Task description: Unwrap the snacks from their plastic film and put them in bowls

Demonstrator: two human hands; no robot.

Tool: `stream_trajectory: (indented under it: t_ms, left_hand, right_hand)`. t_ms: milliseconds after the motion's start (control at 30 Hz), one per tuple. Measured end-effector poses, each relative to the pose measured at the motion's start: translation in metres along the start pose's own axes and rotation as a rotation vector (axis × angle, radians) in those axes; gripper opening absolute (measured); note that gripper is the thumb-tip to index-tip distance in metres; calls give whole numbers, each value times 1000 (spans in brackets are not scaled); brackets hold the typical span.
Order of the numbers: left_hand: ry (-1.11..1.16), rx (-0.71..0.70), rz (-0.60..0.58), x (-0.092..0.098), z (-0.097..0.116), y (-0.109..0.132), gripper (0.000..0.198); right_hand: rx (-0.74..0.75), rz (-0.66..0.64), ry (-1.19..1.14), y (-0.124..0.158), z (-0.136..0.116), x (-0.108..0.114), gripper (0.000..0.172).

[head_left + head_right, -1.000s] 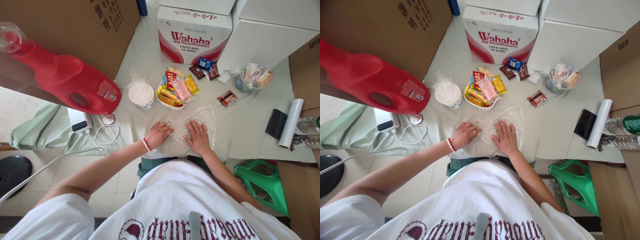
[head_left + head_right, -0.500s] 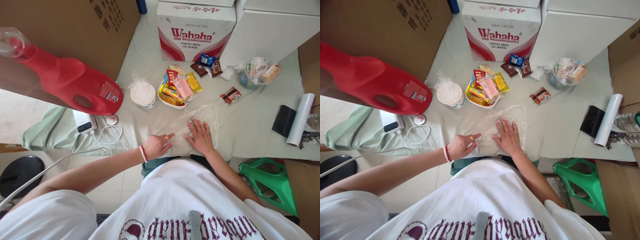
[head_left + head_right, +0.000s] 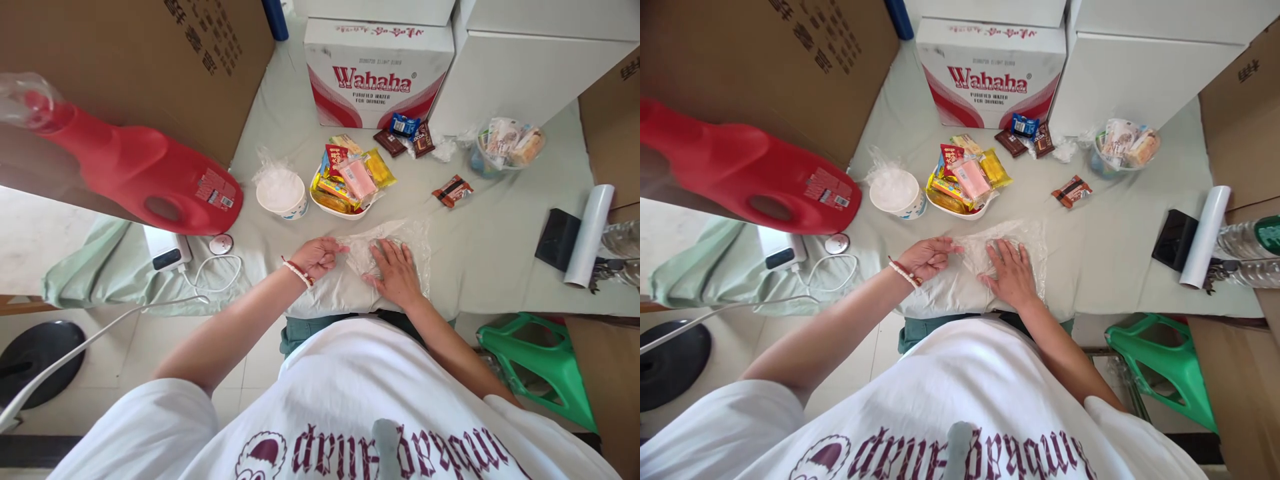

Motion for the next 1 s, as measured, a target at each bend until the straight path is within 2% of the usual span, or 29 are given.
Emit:
stream_trajectory:
  t_ms: [67,167,267,333,400,467,533,600,667,733,933,1000]
  left_hand:
    - [87,-90,73,-2,5,3,44]
    - [21,-387,108,-10,29,11,40]
    - [-307,-680,-41,-42,55,24,12]
    - [-648,-784,-118,-67,60,27,12]
    - [-995,-782,-105,-82,58,20,22]
    - [-1273,-690,-66,-89,51,8,33]
    - [-1460,-611,-58,-95,45,1,47]
    - [-1575,-603,-58,-101,43,-1,52]
    - [-1621,-616,-34,-101,47,-2,38]
    - [-1600,-600,9,-93,54,-6,20]
    - [-1503,-553,152,-63,70,-18,28]
    - [-1464,-638,62,-71,65,-14,28]
  right_hand:
    - [3,-7,2,0,-1,1,72]
    - [15,-21,11,1,-2,2,67]
    - [25,-21,21,2,-3,2,65]
    - [27,-18,27,2,-3,1,65]
    - [25,-21,25,2,-2,0,64]
    - [23,-22,11,2,-2,0,61]
    - [26,-25,-9,2,-2,0,58]
    - [30,-26,-22,2,-2,0,55]
    - [34,-30,-23,1,-2,0,55]
    - [35,-35,-21,2,-2,0,55]
    - [70,-47,4,8,-4,-1,56]
    - [85,-51,11,9,-5,-1,55]
Point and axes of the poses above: each hand's wrist, its own y-axis away from the middle knuckle, its own x-axis out of the back of the hand, z = x × y, the point moved 10 cm from there along -y, towards the middle knuckle, and after that the axes turned 7 degrees about -x, right-handed, at the moved point
